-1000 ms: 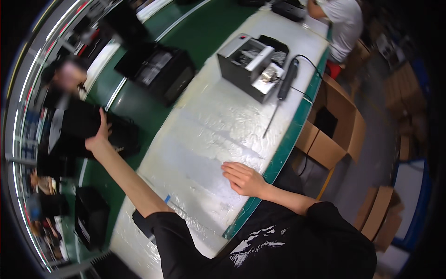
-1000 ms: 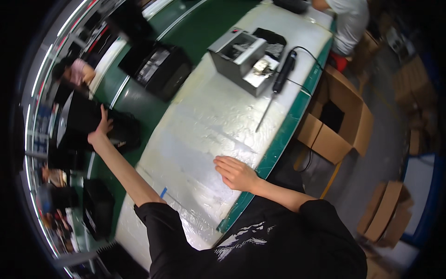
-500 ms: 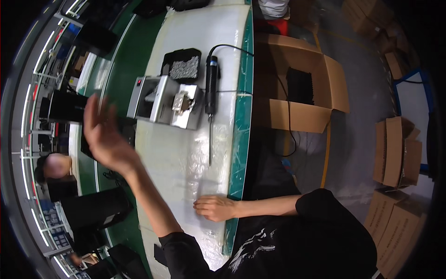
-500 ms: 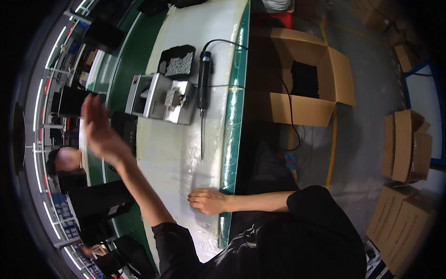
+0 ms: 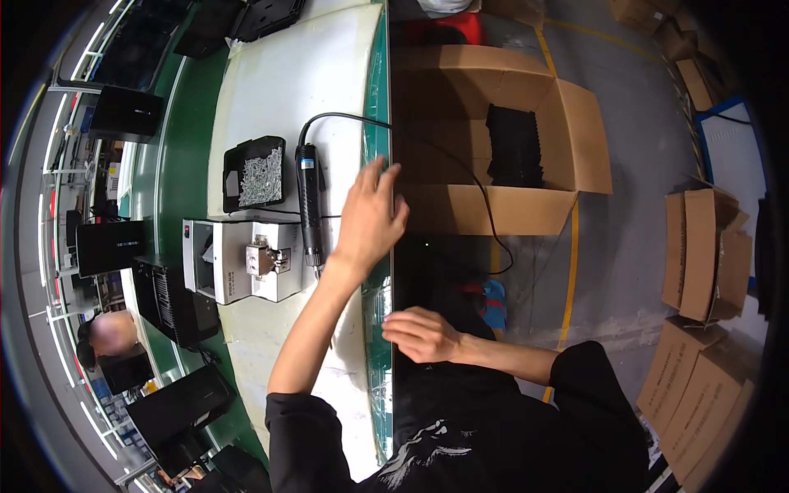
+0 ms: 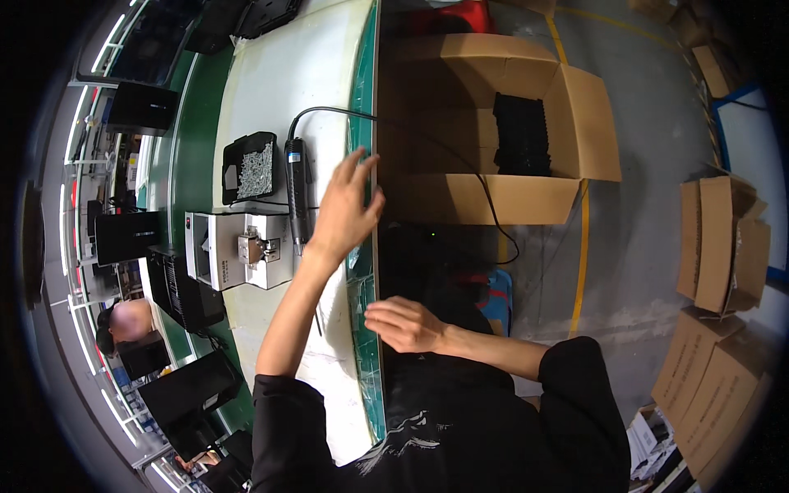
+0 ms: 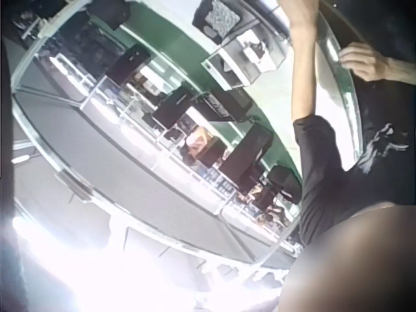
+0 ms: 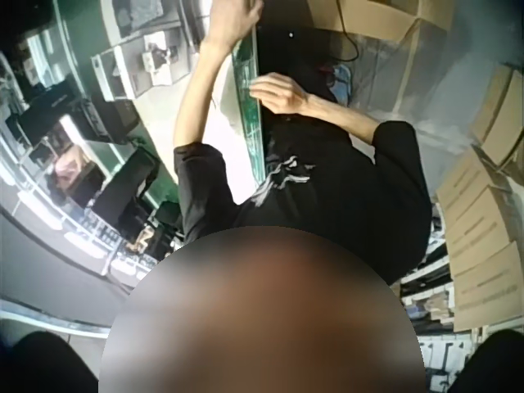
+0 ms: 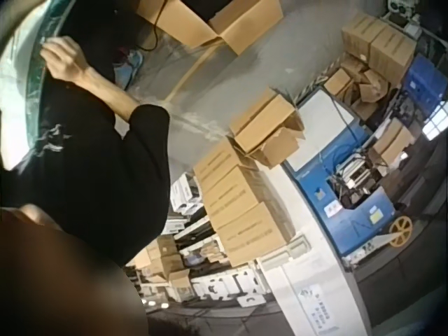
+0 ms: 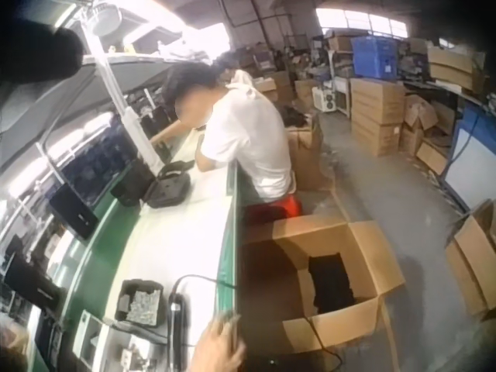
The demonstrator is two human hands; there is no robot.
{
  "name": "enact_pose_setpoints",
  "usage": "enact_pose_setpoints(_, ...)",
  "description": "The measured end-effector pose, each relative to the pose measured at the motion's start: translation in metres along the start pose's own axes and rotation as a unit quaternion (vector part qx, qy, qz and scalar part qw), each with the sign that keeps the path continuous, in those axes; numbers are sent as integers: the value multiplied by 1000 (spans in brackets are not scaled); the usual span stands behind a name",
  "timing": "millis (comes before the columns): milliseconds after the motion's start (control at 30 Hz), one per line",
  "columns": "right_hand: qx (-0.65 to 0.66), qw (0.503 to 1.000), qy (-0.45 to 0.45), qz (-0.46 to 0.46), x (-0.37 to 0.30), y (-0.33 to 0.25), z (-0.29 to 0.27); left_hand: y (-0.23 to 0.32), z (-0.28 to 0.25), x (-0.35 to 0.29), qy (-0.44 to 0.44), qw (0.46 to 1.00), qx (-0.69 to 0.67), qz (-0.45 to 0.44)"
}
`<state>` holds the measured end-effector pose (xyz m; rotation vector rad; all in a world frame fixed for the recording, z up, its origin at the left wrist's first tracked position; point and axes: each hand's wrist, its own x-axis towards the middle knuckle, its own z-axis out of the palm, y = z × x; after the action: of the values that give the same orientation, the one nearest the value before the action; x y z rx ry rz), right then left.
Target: Assembling electronic components into a housing using an electric screwdriver and connecting internal wiring.
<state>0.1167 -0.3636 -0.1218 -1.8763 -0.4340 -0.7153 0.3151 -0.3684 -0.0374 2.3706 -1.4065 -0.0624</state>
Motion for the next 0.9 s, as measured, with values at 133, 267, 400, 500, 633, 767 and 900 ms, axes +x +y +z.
enact_pose_setpoints(133, -161, 958, 167, 169, 13, 58, -52, -26, -12, 67, 75, 997, 27, 10)
enact_pose_setpoints(267, -270, 837, 264, 397, 3, 168, -117, -83, -4, 141, 51, 995, 69, -43)
enact_pose_setpoints(400, -345, 726, 191, 563, -54, 286, -183, -105, 52, 185, -4, 951, 306, -35)
enact_pose_setpoints(500, -358, 664, -20, 657, -118, 355, -224, -122, 48, 204, -8, 960, 278, 39)
enact_pose_setpoints(633, -235, 514, -242, 789, -170, 429, -251, -120, 39, 215, 5, 971, 214, 105)
enact_pose_setpoints(767, -261, 492, -367, 745, -189, 478, -237, -117, 39, 217, -21, 970, 226, 87)
enact_pose_setpoints(900, -299, 467, -515, 654, -186, 500, -245, -122, 45, 225, -48, 957, 251, 136)
